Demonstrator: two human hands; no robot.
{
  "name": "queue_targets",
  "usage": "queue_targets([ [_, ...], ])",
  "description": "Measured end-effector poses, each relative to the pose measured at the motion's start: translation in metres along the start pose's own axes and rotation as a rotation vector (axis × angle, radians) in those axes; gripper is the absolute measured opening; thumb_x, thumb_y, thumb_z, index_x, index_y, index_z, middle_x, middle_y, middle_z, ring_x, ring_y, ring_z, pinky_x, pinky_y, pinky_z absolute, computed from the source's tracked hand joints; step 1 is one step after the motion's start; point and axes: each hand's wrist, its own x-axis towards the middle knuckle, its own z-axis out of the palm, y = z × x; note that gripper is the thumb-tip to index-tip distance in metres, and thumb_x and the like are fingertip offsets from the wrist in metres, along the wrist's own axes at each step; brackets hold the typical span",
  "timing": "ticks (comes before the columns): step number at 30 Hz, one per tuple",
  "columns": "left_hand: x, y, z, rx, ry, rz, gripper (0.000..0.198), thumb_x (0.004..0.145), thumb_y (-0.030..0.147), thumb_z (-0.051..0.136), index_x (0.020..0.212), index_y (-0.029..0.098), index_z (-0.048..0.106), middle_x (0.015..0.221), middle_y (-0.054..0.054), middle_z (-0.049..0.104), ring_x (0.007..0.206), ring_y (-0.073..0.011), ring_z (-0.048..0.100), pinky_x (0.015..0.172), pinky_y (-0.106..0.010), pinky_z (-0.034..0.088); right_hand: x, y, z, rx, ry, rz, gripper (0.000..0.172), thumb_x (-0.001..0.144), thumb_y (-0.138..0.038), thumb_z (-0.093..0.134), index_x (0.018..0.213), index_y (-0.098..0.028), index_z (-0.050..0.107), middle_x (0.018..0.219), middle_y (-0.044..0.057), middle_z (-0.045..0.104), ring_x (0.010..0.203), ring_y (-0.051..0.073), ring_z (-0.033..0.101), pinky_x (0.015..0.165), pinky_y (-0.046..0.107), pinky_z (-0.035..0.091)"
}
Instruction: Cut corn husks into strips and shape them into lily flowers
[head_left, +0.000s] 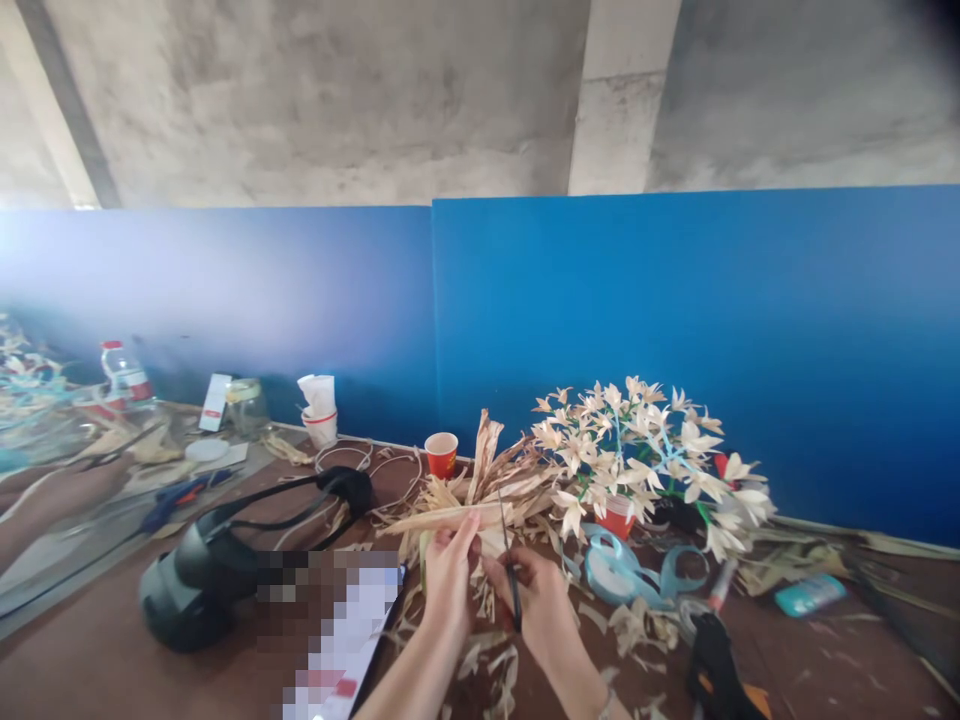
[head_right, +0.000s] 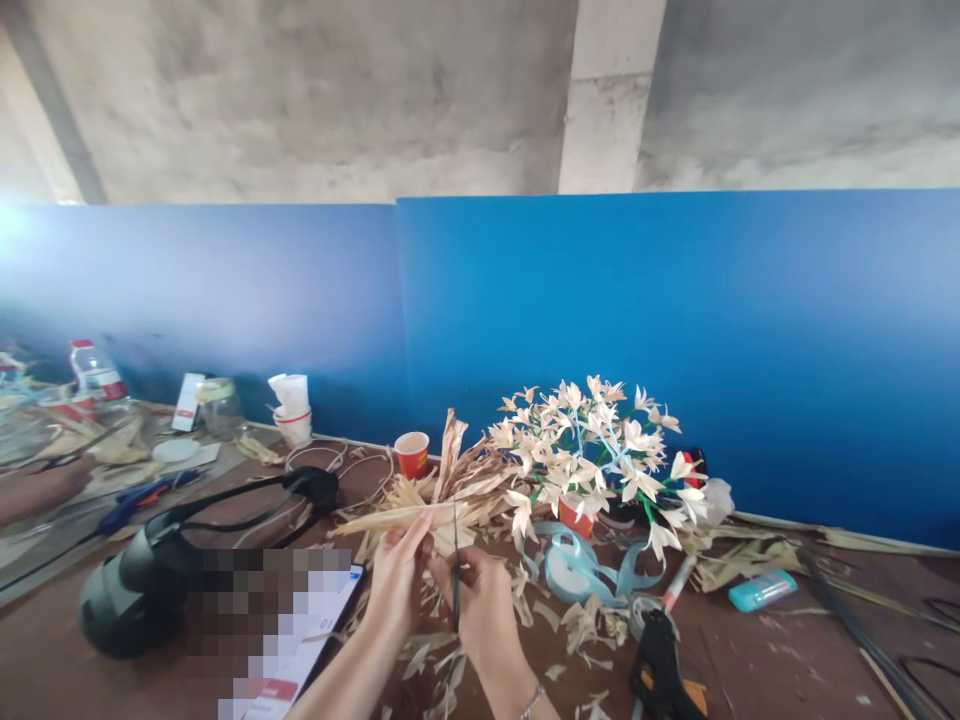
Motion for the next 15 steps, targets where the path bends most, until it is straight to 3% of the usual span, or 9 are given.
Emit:
queue_targets([
  [6,0.006,0.007,-0.001,-0.037,-0.042,0.036,0.033,0.055,0.030,0.077,0.061,0.015,0.049,0.048,0.008,0.046,0.041,-0.0034,0.041,0.043,-0.015,0.034,0.001,0.005,-0.004,-0.019,0.020,0.075,0.036,0.070,-0.050,0.061,0.067,-0.015,0.057,0.037,-0.004,0.046,0.032,0.010,0.040,0.033,0.020,0.030],
  [12,0.006,0.008,-0.002,0.081,-0.322,-0.018,0.027,0.060,0.032,0.074,0.076,0.014,0.061,0.064,0.001,0.060,0.054,-0.0097,0.054,0.054,-0.020,0.043,0.008,-0.002,-0.014,-0.024,0.155,-0.222,0.031,0.068,-0.035,0.065,0.091,-0.016,0.056,0.077,0.005,0.064,0.064,0.016,0.058,0.059,0.024,0.046],
  [15,0.004,0.009,-0.001,0.153,-0.412,-0.088,0.031,0.058,0.032,0.076,0.079,0.013,0.064,0.066,-0.001,0.063,0.054,-0.0112,0.056,0.053,-0.020,0.043,0.011,-0.011,-0.016,-0.094,0.187,-0.241,0.026,0.067,-0.027,0.063,0.089,-0.015,0.057,0.077,0.005,0.064,0.065,0.016,0.058,0.062,0.026,0.047],
])
